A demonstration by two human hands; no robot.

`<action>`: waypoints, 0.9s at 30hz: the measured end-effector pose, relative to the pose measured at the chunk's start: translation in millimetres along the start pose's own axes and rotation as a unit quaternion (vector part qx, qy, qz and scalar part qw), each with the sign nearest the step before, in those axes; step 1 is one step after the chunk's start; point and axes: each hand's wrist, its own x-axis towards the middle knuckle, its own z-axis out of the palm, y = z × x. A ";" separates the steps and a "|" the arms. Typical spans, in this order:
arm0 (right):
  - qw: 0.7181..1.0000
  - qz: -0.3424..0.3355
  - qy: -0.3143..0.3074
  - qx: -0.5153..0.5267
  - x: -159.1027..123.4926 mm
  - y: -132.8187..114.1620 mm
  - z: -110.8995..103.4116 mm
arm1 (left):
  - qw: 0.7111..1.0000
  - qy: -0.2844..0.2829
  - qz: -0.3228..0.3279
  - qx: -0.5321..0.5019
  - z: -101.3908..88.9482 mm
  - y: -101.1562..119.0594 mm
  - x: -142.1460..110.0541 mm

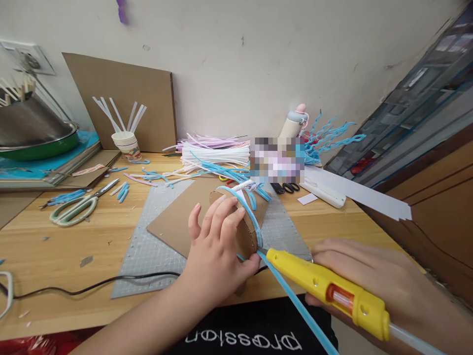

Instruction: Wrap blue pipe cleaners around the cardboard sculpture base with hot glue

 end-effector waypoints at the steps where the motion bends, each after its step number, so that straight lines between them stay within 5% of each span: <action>1: 1.000 -0.003 0.008 0.004 0.1 0.0 -0.4 | 1.000 -0.001 -0.001 0.001 -0.2 0.0 -0.1; 8: 0.999 0.008 -0.037 0.037 -1.0 2.5 0.7 | 1.000 -0.005 -0.002 0.006 -1.0 -0.4 0.8; 17: 1.000 -0.009 0.016 -0.008 0.8 -0.1 3.6 | 1.000 -0.008 -0.014 0.000 -1.2 -0.4 1.8; 27: 1.000 -0.009 -0.002 -0.009 -3.9 2.2 6.9 | 1.000 -0.010 -0.009 0.001 -1.3 -1.8 2.0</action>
